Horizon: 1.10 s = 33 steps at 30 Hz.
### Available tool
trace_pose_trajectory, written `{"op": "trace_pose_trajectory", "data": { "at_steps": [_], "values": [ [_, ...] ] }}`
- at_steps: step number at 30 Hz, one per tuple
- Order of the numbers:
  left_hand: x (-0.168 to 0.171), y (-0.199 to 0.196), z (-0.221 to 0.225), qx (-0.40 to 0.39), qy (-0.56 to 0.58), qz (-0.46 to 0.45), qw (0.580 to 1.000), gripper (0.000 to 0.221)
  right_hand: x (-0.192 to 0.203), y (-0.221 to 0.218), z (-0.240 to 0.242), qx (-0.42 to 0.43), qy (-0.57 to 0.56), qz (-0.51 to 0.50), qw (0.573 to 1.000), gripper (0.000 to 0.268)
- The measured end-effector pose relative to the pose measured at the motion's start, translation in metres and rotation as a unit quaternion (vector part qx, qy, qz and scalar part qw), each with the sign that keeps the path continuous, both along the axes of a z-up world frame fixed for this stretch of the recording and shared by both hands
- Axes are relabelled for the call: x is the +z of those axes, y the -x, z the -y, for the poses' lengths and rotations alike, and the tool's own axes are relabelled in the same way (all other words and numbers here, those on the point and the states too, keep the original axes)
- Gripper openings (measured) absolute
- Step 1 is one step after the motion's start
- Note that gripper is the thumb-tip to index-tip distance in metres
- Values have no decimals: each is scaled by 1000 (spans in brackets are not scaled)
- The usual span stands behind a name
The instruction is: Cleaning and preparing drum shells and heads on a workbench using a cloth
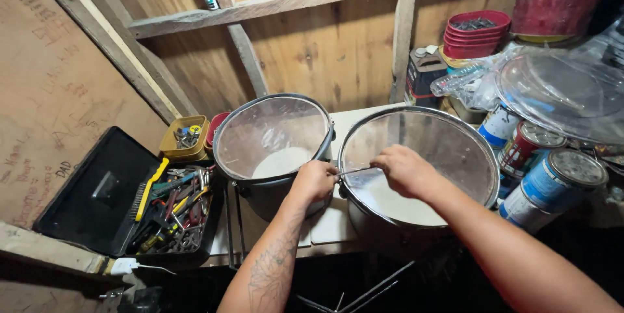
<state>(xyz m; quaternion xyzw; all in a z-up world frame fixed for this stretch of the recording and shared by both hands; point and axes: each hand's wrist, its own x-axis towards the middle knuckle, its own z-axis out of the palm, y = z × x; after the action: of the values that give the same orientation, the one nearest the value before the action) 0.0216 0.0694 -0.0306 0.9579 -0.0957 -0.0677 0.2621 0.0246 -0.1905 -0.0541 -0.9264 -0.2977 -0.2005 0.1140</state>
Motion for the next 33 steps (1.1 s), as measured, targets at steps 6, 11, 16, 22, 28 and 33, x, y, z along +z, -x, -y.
{"op": "trace_pose_trajectory", "data": {
  "at_steps": [6, 11, 16, 22, 28, 33],
  "values": [
    [0, 6, 0, -5, 39, 17, 999, 28, 12, -21, 3, -20, -7, -45, 999, 18],
    [-7, 4, 2, 4, 59, 30, 998, 23, 10, -41, 9, -1, 21, -32, 999, 19],
    [-15, 2, 6, 5, 64, 54, 996, 19, 7, -54, 10, 3, 31, -43, 999, 20],
    [-35, 4, 8, 2, 60, 114, 992, 18, 13, -65, 4, 3, 45, -71, 996, 19],
    [-36, 17, 15, 35, 36, 147, 988, 19, -11, -94, 1, -14, 56, -106, 993, 20],
    [-37, 18, 14, 66, 78, 128, 987, 20, -7, -82, 8, 3, 82, -108, 991, 18]
  ]
}}
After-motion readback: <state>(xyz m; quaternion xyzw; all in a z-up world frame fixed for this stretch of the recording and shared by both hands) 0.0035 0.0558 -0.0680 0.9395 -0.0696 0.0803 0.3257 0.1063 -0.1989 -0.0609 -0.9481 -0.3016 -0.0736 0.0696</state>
